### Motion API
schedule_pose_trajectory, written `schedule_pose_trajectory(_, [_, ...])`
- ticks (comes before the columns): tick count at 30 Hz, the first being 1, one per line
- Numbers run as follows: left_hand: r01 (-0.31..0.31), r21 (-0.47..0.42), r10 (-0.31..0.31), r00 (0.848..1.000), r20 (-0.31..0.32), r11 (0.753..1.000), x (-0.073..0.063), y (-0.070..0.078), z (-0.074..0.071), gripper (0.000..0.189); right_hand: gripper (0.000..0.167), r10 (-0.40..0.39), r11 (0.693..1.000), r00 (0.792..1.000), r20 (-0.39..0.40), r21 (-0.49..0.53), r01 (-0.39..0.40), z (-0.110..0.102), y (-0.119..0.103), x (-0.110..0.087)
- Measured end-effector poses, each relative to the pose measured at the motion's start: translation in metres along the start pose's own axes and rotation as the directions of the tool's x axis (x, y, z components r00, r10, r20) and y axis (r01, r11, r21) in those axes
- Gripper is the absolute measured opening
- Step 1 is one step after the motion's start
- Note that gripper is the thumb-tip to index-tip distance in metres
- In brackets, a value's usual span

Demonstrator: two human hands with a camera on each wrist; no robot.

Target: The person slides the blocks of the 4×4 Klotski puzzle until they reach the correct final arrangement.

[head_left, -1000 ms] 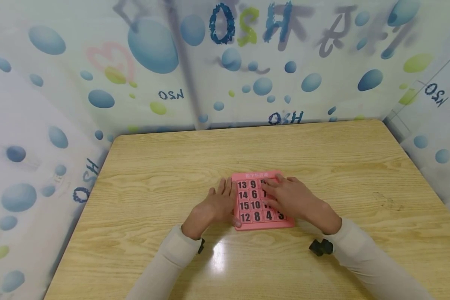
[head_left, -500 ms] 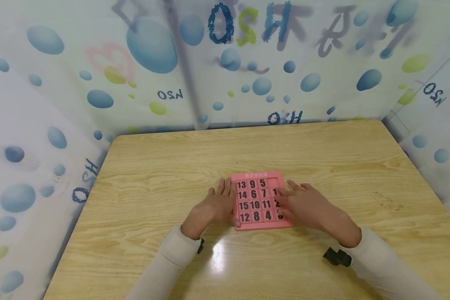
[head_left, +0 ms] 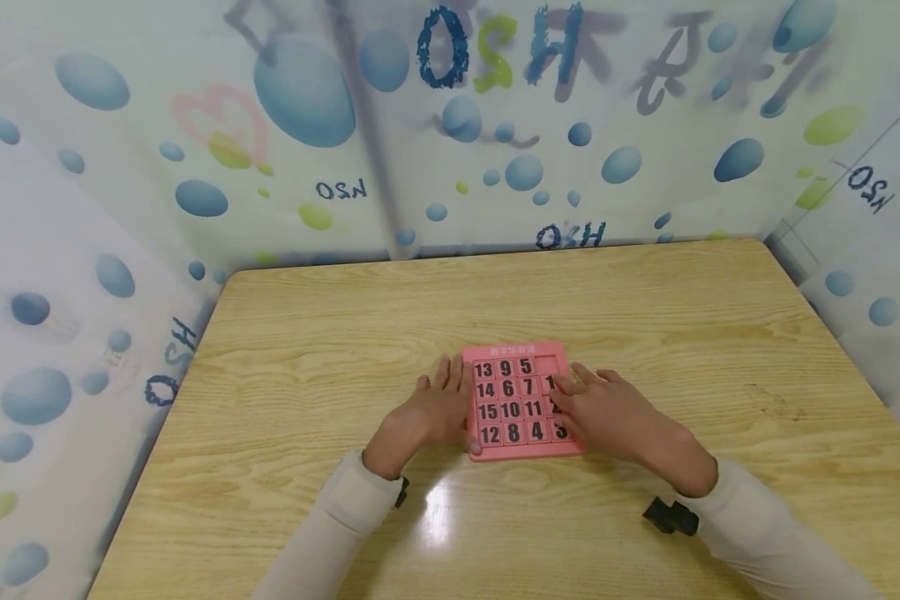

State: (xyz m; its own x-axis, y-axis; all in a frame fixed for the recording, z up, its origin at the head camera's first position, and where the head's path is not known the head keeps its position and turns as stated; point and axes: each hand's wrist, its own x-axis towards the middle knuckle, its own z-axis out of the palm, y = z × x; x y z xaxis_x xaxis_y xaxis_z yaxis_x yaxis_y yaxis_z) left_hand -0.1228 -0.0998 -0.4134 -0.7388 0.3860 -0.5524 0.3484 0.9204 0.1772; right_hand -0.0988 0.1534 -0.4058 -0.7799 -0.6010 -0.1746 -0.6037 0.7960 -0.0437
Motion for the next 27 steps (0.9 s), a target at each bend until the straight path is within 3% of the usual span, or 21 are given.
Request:
schedule_pose_trajectory(14, [-0.007,-0.004,0.007,1.000,-0.001,1.000,-0.0005,0.0000,0.0000,0.120,0.036,-0.011,1.000,1.000,-0.026,-0.023,0.010,0.0005,-0.0011,0.0016])
schedule_pose_trajectory(21, [-0.008,-0.012,0.007,1.000,-0.003,1.000,0.0007,0.0000,0.0011,0.120,0.042,-0.005,0.998,0.999,-0.045,-0.056,0.002,0.0038,-0.0014,0.0034])
schedule_pose_trajectory(27, [-0.007,-0.015,0.007,1.000,-0.002,1.000,-0.0004,0.0005,-0.0003,0.120,0.045,0.016,1.000,1.000,-0.020,-0.020,-0.017,0.0045,0.0014,0.0080])
